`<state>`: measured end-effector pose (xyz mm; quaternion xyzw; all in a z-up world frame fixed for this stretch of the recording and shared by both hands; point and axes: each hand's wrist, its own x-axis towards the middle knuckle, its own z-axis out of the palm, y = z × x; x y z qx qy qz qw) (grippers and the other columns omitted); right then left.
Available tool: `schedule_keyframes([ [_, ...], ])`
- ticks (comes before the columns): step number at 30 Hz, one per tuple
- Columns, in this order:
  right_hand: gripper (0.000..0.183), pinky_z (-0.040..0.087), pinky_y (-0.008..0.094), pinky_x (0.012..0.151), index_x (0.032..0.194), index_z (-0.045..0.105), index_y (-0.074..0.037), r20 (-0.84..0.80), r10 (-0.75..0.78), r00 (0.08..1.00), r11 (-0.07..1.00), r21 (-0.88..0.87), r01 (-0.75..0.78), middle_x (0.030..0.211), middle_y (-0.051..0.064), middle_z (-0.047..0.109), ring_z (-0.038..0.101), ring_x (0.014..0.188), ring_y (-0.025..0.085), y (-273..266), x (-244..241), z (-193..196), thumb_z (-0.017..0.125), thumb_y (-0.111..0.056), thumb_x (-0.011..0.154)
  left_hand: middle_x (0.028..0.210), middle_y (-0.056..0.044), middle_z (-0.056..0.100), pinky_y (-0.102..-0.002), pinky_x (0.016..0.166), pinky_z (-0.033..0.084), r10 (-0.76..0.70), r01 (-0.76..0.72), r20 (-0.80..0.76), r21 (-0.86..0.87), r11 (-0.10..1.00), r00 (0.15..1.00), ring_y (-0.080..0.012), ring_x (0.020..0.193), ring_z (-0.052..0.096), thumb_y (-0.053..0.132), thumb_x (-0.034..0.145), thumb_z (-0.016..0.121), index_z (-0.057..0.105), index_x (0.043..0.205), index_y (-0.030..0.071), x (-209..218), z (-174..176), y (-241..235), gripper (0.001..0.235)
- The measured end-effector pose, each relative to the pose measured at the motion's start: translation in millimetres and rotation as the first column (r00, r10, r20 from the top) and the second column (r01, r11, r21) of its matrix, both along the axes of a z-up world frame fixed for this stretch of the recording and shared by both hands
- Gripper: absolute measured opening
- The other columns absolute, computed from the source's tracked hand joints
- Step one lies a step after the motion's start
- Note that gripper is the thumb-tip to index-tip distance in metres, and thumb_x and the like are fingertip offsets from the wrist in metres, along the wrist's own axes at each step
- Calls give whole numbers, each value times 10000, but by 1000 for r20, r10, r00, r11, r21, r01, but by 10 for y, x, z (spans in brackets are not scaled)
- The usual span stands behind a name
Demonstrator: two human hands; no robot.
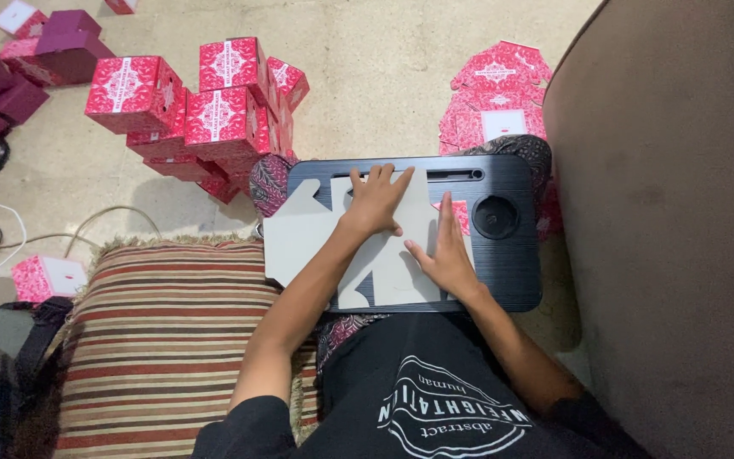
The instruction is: The person sits on the floor and folds flat cardboard pieces into small red and white patterned boxes. They fold the sides and tabs to form the box shape, then place the completed boxes on the floor next to a stack of similar finished boxes.
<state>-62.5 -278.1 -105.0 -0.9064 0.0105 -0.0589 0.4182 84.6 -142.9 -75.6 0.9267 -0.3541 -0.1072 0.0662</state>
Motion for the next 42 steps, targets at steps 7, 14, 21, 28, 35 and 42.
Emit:
schedule_keyframes([
  [7,1092,132,554,1247,1634,24,-18,119,-92,989,983,-147,109,1684,309,77,214,1533,465,41,32,-280,742,-397,905,1091,-136,581,-641,979,257,1,16,91,-190,982,996,-320,1086,496,135,677,945,535,1424,79,-37,190,20,853],
  [14,1254,436,680,1093,1635,8,-108,95,-67,993,993,103,57,1655,311,-114,199,1476,591,4,59,34,817,-564,793,1407,-137,574,-561,963,450,-103,102,1,-110,989,995,-335,1334,507,461,879,737,750,1187,259,-509,53,403,368],
  [21,912,136,777,1141,1571,418,-308,-42,2,999,829,-558,-25,1669,107,295,172,1503,560,207,214,-290,484,-843,834,1401,-73,651,-561,1008,471,-160,158,-11,-127,979,987,-299,1330,575,157,869,716,739,1210,281,-422,-194,501,364],
  [28,1018,5,752,1162,1588,323,4,-25,-8,1000,825,-564,-7,1691,202,235,119,1550,482,255,196,-221,480,-756,931,1654,-239,264,-852,1055,44,273,-300,-143,-221,928,951,-416,1515,234,252,748,911,441,1538,210,-370,117,709,920],
  [35,784,-73,717,1176,1537,382,60,-11,80,997,764,-642,-69,1603,328,342,244,1537,458,383,290,-343,536,-494,1004,1581,-249,339,-820,1046,19,320,-326,-62,-202,923,945,-404,1479,278,351,617,985,365,1587,227,-211,-133,781,1158],
  [42,748,47,543,1262,1614,292,-48,-25,300,954,867,-409,-284,1670,220,270,176,1569,362,395,294,-317,548,-98,913,1231,-114,485,-736,1045,84,220,-199,63,-237,951,974,-331,1211,434,311,627,958,401,1557,201,-18,-230,813,1089],
])
